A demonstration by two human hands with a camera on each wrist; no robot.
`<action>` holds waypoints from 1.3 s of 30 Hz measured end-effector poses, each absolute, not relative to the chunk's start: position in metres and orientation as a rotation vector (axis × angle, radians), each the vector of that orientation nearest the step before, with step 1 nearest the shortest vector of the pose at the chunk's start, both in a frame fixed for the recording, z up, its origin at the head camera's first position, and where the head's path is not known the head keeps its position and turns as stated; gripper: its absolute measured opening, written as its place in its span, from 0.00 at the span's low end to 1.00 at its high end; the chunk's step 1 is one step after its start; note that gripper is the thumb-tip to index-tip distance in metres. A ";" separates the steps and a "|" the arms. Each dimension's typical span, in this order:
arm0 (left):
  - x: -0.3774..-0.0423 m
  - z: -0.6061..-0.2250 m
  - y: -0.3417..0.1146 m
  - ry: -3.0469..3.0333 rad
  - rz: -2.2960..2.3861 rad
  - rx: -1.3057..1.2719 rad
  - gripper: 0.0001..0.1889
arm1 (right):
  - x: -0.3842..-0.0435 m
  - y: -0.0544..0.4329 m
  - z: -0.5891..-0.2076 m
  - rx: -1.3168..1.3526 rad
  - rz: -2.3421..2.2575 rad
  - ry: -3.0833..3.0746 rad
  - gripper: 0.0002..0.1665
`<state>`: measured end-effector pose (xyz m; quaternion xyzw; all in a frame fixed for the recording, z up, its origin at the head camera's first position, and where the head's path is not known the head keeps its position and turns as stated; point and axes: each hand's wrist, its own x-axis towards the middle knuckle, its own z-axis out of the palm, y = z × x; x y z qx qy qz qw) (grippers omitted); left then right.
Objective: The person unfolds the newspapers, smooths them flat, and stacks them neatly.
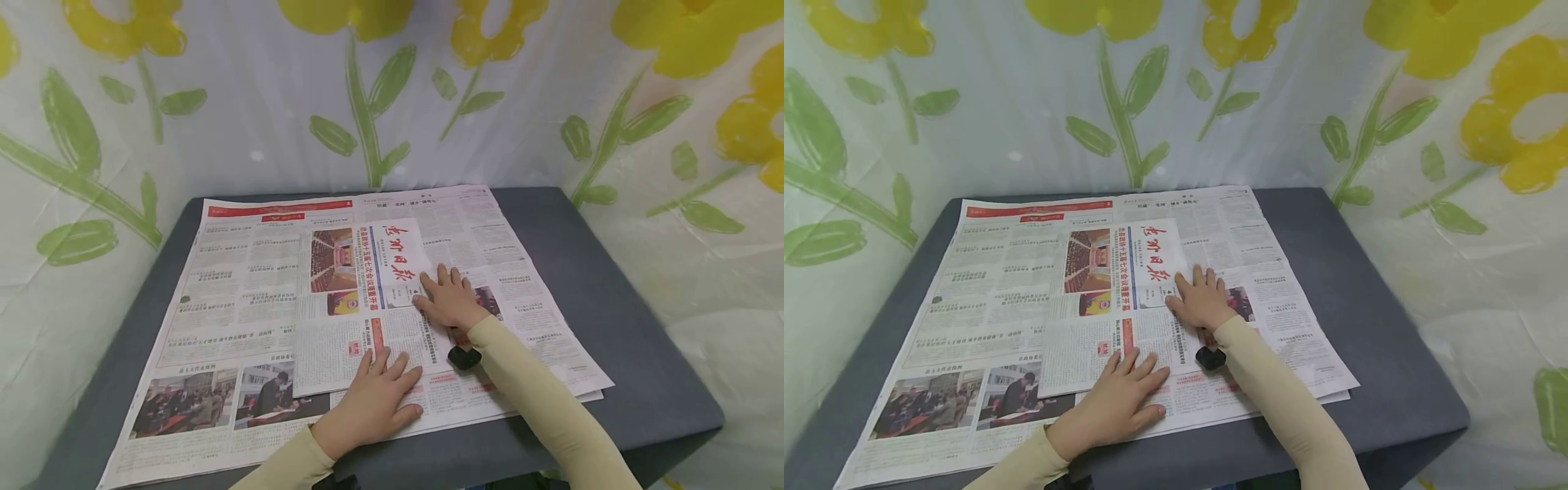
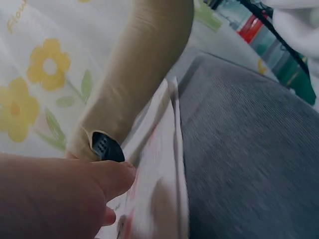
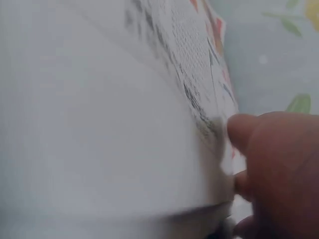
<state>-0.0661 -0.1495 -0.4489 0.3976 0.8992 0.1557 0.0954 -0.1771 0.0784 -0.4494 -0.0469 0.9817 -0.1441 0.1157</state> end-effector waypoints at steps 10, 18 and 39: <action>-0.096 -0.450 -0.118 2.743 0.506 0.961 0.35 | -0.155 0.092 -0.462 -0.242 -0.591 3.013 0.33; -0.114 -0.456 -0.097 2.720 0.482 0.782 0.47 | -0.150 0.093 -0.466 -0.292 -0.535 3.024 0.30; -0.132 -0.436 -0.135 2.607 1.255 0.610 0.24 | -0.148 0.104 -0.466 -0.229 -0.542 2.974 0.31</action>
